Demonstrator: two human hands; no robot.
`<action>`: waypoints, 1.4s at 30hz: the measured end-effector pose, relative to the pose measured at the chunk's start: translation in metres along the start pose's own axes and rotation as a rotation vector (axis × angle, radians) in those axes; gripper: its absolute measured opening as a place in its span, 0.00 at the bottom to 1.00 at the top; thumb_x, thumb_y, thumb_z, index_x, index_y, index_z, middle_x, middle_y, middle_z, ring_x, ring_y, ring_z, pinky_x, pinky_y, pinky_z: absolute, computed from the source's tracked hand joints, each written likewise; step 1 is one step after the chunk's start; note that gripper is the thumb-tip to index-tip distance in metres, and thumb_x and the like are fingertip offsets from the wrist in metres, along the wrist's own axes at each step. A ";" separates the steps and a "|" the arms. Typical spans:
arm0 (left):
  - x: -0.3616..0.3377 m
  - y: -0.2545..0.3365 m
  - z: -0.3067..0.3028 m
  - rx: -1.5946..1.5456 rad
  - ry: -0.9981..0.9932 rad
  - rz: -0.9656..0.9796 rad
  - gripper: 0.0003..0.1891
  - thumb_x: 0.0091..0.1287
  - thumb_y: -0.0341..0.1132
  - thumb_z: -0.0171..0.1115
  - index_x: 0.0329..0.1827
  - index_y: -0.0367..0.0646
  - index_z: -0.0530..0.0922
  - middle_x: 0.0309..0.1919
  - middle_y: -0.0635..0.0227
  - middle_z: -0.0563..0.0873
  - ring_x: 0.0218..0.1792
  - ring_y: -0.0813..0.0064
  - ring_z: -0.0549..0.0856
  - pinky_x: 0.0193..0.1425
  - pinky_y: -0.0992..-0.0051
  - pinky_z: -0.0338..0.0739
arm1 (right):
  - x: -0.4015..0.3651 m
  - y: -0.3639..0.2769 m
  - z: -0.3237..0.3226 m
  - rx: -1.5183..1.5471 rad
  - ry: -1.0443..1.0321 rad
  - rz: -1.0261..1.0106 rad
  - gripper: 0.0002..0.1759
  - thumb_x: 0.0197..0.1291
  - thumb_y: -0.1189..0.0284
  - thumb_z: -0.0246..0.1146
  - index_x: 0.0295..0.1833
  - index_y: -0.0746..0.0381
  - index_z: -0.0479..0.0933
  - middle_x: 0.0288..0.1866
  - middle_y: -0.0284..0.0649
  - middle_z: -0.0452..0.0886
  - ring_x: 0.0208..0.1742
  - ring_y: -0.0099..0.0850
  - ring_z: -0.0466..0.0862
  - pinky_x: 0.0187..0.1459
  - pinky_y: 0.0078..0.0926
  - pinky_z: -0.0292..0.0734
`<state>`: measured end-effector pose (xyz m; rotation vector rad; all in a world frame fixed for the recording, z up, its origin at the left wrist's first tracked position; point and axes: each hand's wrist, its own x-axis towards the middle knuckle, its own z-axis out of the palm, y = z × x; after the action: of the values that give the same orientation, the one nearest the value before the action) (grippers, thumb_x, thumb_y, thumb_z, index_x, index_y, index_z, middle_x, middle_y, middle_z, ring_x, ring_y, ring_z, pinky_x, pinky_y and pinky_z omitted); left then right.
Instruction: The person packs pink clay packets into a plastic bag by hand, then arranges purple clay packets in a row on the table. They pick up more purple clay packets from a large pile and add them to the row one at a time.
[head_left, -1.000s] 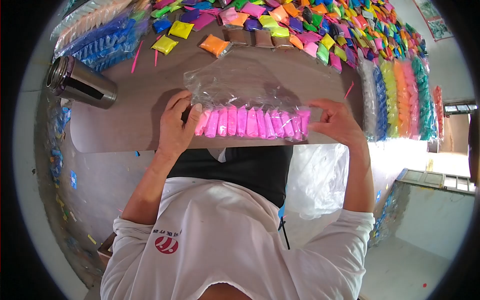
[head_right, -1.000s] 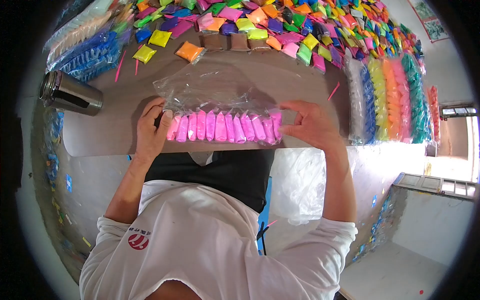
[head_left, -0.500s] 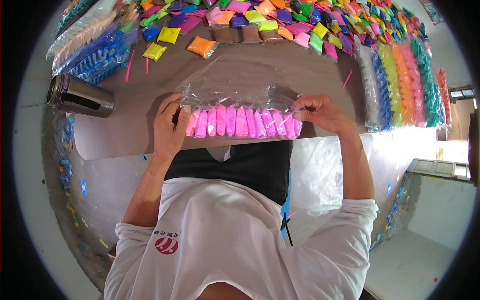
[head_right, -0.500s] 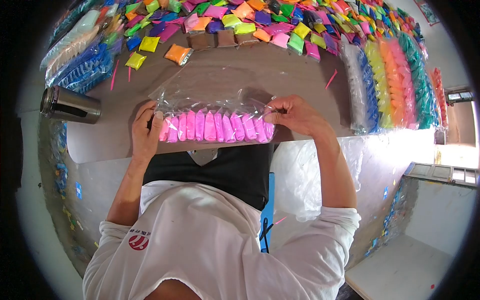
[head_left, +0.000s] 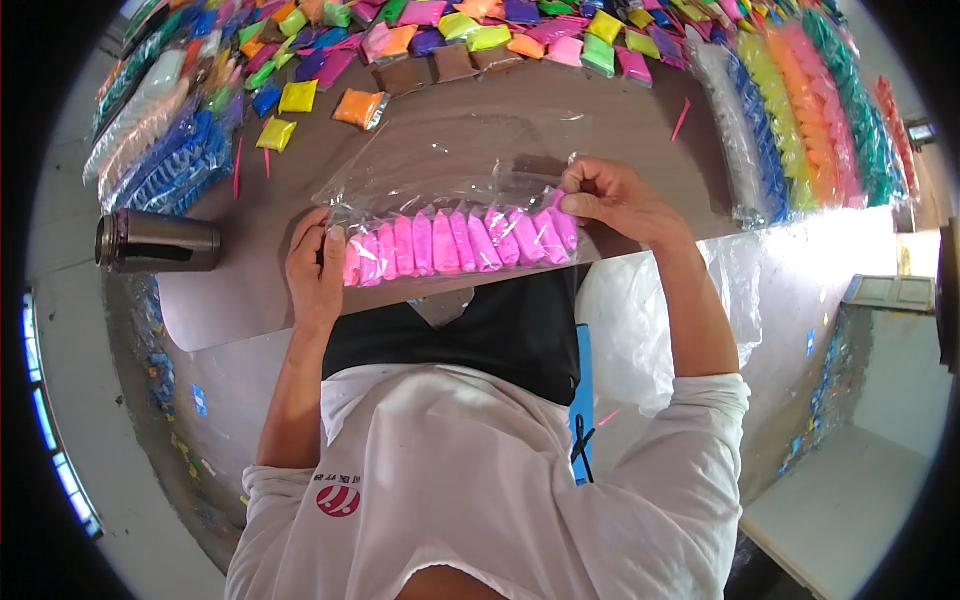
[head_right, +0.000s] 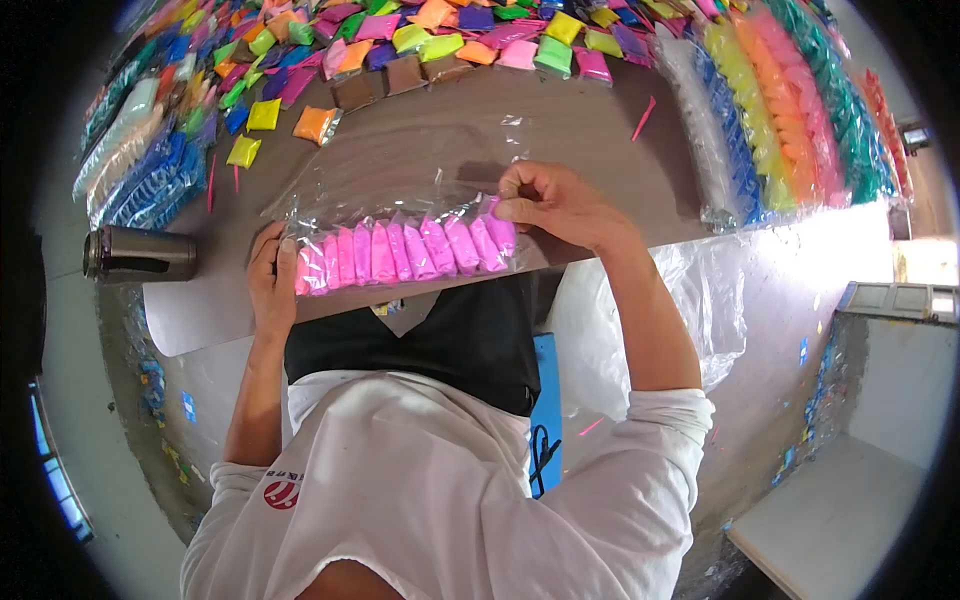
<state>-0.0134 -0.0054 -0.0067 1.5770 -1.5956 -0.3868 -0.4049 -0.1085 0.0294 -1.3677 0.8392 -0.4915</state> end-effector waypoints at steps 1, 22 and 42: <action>0.000 -0.002 0.000 -0.006 -0.015 -0.004 0.16 0.77 0.38 0.55 0.43 0.29 0.80 0.54 0.58 0.82 0.50 0.68 0.80 0.56 0.72 0.73 | 0.002 -0.003 0.002 -0.003 -0.004 -0.008 0.10 0.64 0.70 0.70 0.42 0.60 0.75 0.36 0.26 0.75 0.37 0.16 0.73 0.41 0.19 0.72; 0.000 0.006 0.013 0.189 0.085 -0.104 0.24 0.78 0.47 0.50 0.46 0.29 0.82 0.54 0.52 0.83 0.52 0.60 0.82 0.58 0.66 0.74 | 0.046 0.015 -0.038 -0.006 -0.186 -0.296 0.08 0.63 0.76 0.70 0.41 0.62 0.76 0.35 0.26 0.75 0.37 0.16 0.71 0.40 0.18 0.70; 0.010 0.160 0.061 0.161 -0.238 0.324 0.06 0.61 0.30 0.69 0.32 0.36 0.81 0.52 0.54 0.83 0.51 0.55 0.83 0.55 0.61 0.78 | 0.065 0.009 -0.031 -0.088 -0.207 -0.307 0.13 0.61 0.67 0.74 0.44 0.62 0.79 0.38 0.27 0.80 0.42 0.16 0.76 0.44 0.18 0.73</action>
<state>-0.1638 -0.0086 0.0758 1.3933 -2.0729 -0.2828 -0.3894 -0.1754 0.0059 -1.6089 0.4881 -0.5425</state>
